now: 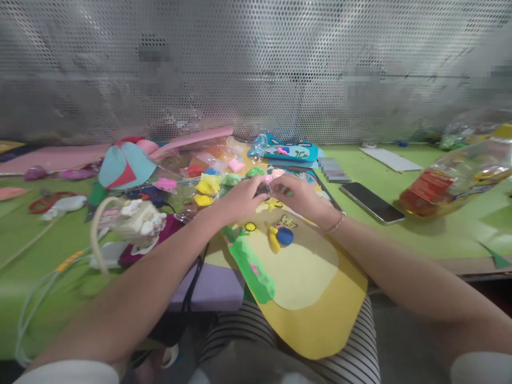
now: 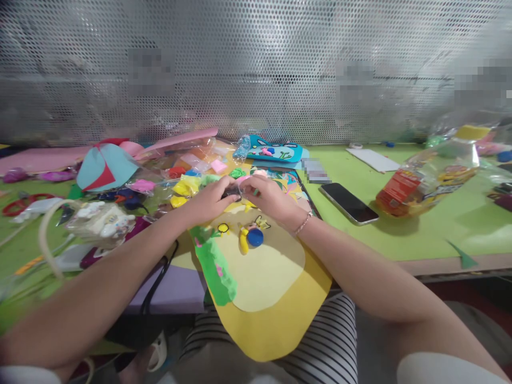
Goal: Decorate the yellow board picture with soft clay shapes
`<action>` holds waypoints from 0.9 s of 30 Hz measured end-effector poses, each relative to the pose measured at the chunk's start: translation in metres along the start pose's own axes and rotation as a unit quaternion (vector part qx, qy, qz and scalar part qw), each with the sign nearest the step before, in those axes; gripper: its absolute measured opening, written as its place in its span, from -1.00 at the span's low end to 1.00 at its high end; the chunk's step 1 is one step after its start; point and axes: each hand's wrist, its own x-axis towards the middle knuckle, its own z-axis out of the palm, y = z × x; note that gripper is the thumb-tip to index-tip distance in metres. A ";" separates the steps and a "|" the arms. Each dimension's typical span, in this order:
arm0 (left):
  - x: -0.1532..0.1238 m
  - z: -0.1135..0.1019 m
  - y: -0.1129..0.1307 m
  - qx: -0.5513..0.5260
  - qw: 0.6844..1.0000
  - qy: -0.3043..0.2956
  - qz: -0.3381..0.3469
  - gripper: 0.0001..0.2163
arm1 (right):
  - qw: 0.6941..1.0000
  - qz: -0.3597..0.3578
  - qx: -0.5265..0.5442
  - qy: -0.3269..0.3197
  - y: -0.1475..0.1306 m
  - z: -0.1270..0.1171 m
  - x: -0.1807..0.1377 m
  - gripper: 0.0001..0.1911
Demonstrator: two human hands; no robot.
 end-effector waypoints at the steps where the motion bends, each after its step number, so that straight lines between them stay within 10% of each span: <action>1: 0.000 0.001 0.001 -0.024 1.000 0.006 0.004 -0.80 | 1.000 -0.003 -0.006 0.000 -0.001 -0.001 0.000 -0.89; 11: 0.002 0.008 -0.003 -0.217 0.976 -0.003 0.015 -0.81 | 0.994 -0.103 -0.030 -0.004 -0.001 -0.010 0.002 -0.86; 27: 0.001 0.014 -0.006 -0.191 0.980 0.014 0.048 -0.76 | 0.988 -0.071 -0.116 -0.072 -0.010 -0.013 0.002 -0.78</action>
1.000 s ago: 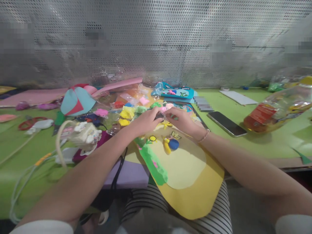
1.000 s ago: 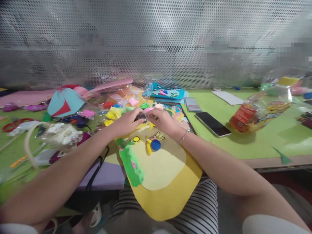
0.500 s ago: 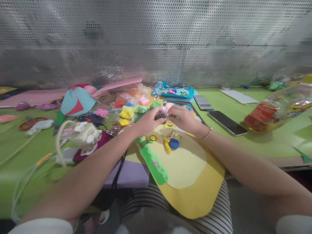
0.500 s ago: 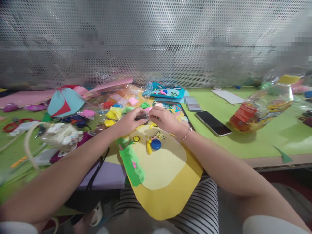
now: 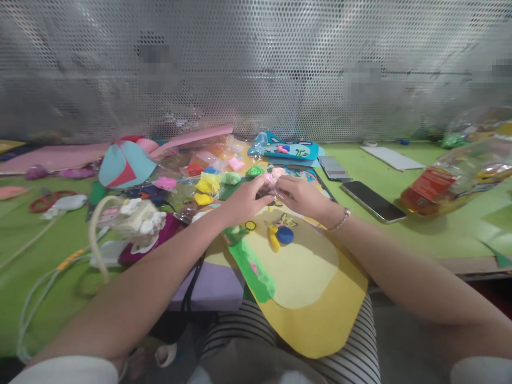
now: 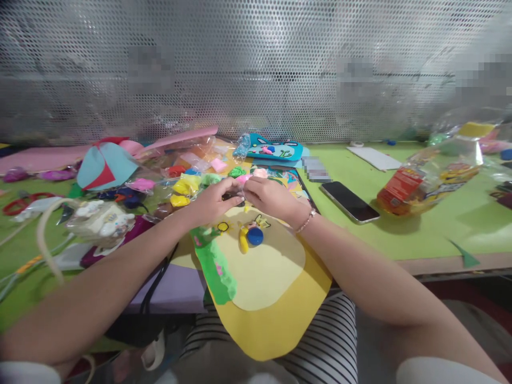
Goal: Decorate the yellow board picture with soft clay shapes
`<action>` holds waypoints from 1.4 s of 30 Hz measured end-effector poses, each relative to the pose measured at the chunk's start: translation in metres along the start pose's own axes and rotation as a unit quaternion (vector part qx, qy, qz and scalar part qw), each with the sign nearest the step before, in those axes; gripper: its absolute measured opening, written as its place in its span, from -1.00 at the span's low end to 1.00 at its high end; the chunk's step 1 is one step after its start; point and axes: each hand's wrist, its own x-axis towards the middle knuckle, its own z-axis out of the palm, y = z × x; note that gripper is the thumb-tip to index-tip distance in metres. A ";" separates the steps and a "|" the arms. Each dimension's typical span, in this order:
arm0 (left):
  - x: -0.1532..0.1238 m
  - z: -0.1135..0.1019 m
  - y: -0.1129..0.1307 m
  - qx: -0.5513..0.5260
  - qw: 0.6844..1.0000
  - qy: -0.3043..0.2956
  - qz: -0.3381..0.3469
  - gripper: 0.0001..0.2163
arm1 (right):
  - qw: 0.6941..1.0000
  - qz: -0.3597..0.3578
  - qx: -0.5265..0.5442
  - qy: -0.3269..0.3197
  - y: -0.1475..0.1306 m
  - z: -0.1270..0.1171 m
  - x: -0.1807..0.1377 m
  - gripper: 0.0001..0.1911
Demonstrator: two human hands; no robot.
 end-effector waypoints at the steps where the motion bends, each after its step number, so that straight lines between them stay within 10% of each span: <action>1: 0.001 0.000 0.000 -0.002 1.000 0.005 -0.004 -0.76 | 1.000 0.006 -0.001 -0.002 -0.001 0.000 0.000 -0.77; 11: 0.004 -0.003 0.005 0.002 0.999 0.034 -0.038 -0.81 | 0.993 0.063 0.096 0.001 0.006 0.007 0.002 -0.87; 23: -0.002 0.000 0.007 0.071 0.997 0.001 0.008 -0.78 | 0.995 0.041 -0.090 -0.013 -0.006 -0.008 0.001 -0.78; 33: 0.000 0.001 0.003 0.110 0.993 0.039 -0.013 -0.77 | 0.979 0.148 0.114 -0.078 0.006 -0.001 0.003 -0.87; 42: 0.003 0.002 -0.001 0.113 0.992 0.013 -0.057 -0.72 | 0.985 0.130 0.092 -0.067 0.008 0.004 0.002 -0.89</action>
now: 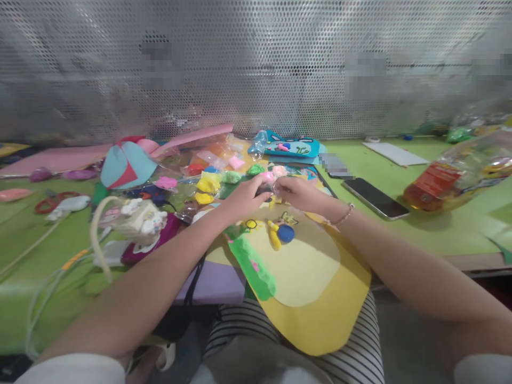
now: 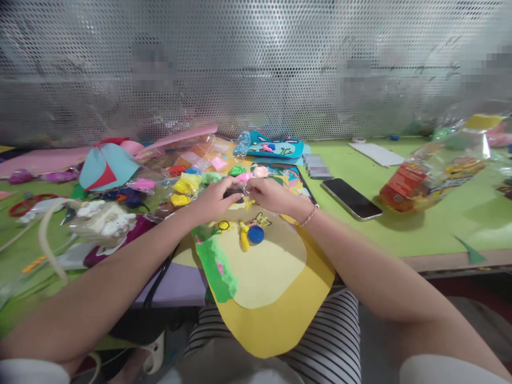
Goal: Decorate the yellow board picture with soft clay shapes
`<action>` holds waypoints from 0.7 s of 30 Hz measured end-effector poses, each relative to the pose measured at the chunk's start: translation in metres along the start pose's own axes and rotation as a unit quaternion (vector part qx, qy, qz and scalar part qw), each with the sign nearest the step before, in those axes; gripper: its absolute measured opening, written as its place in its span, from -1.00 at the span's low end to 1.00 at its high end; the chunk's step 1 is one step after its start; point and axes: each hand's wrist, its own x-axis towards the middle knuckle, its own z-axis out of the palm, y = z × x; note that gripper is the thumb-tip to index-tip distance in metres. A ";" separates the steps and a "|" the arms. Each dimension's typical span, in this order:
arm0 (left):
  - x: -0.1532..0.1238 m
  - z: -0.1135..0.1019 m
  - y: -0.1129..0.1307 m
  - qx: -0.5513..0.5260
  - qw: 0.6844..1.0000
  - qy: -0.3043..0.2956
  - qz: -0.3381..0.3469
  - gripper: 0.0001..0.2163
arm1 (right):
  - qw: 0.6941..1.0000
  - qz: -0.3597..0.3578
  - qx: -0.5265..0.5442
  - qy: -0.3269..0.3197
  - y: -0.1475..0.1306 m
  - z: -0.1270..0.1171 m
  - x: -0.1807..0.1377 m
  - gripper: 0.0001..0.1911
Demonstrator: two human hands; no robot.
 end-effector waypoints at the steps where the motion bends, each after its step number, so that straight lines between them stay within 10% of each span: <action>1: 0.000 0.000 0.001 -0.008 1.000 -0.001 -0.002 -0.72 | 1.000 -0.002 0.011 0.005 0.000 0.000 0.000 -0.87; 12: 0.003 -0.001 -0.005 0.074 0.997 0.009 -0.011 -0.71 | 0.976 0.151 0.139 0.077 -0.006 -0.010 0.003 -0.52; 21: -0.005 -0.015 -0.025 0.405 0.908 0.023 -0.103 -0.69 | 0.929 0.215 0.296 0.060 0.014 -0.005 0.006 -0.94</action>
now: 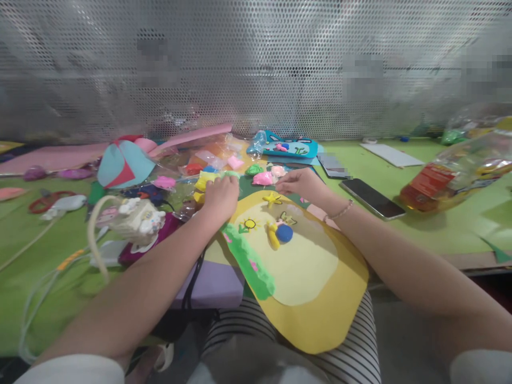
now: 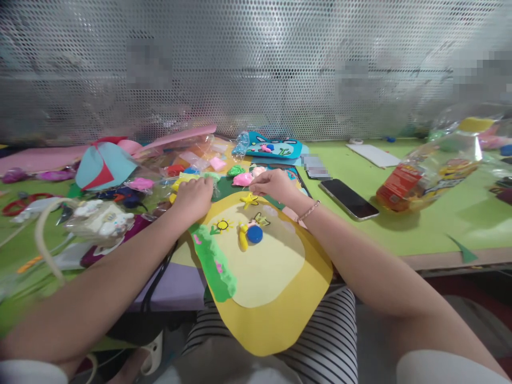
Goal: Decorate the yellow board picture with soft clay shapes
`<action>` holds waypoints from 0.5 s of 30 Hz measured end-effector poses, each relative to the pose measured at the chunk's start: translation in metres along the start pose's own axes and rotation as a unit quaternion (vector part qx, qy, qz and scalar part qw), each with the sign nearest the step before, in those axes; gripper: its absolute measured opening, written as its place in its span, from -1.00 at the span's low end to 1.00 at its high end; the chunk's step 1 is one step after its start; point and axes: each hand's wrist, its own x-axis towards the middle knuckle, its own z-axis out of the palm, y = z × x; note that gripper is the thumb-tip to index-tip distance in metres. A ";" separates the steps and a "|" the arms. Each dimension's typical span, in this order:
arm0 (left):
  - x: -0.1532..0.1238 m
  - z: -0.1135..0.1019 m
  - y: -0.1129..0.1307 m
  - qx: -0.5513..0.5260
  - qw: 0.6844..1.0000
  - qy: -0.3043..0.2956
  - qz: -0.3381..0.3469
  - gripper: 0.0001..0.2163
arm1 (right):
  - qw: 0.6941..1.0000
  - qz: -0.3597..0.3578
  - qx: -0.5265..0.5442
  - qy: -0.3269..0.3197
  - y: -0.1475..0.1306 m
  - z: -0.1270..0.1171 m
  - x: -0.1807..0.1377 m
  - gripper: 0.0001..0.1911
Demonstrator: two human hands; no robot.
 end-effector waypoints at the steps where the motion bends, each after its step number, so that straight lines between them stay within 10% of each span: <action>1: 0.000 0.000 0.000 0.013 1.000 0.006 0.002 -0.65 | 1.000 0.000 -0.011 -0.002 0.000 0.000 0.000 -0.94; 7: 0.001 0.006 0.014 -0.092 0.976 0.015 0.195 -0.60 | 0.994 -0.021 -0.110 0.021 -0.008 -0.001 -0.005 -0.86; 15: 0.002 0.018 0.020 -0.144 0.973 -0.066 0.166 -0.71 | 0.997 0.004 -0.074 0.023 -0.003 -0.001 -0.001 -0.83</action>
